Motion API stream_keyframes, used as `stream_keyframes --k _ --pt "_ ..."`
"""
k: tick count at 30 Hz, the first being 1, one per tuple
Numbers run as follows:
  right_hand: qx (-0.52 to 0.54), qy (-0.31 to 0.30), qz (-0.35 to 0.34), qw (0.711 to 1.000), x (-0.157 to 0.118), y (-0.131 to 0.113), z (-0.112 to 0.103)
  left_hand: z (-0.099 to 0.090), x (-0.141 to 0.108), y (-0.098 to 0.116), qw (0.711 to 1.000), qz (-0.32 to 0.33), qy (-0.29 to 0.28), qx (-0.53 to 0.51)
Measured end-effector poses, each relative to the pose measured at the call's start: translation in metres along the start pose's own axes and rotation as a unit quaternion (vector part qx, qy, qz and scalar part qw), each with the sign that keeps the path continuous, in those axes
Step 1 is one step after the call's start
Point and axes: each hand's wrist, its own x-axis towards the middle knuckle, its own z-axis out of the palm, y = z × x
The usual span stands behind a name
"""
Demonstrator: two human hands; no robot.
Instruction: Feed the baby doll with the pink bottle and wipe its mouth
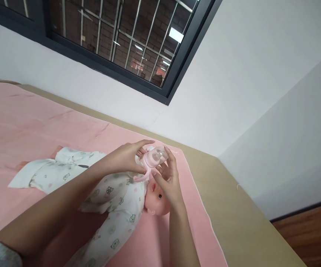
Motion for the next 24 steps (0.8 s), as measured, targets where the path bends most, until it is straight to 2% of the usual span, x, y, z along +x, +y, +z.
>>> stream_keyframes --k 3,6,12,17,20,22,24 --pt "0.009 -0.019 0.029 0.999 -0.002 -0.004 0.004 -0.003 -0.002 0.001 0.999 0.01 0.009 -0.029" --pt "0.021 -0.004 0.035 0.999 -0.001 0.001 0.008 0.002 -0.004 0.004 0.999 0.012 0.021 -0.044" --pt "0.005 0.047 -0.009 0.999 0.005 0.024 0.007 0.021 -0.003 0.005 0.995 0.018 0.034 -0.089" --pt "-0.053 0.115 -0.048 0.991 0.006 0.021 0.003 0.03 -0.004 0.003 0.998 0.036 0.004 -0.057" --pt "-0.065 0.156 -0.048 0.985 0.012 0.02 -0.012 0.03 -0.01 0.005 0.998 0.056 0.001 0.028" --pt "-0.068 0.22 -0.05 0.972 0.017 0.026 -0.032 0.029 -0.015 0.009 0.994 0.072 0.0 0.082" --pt "-0.09 0.296 -0.059 0.949 0.02 0.038 -0.058 0.029 -0.021 0.014 0.984 0.111 -0.053 0.129"
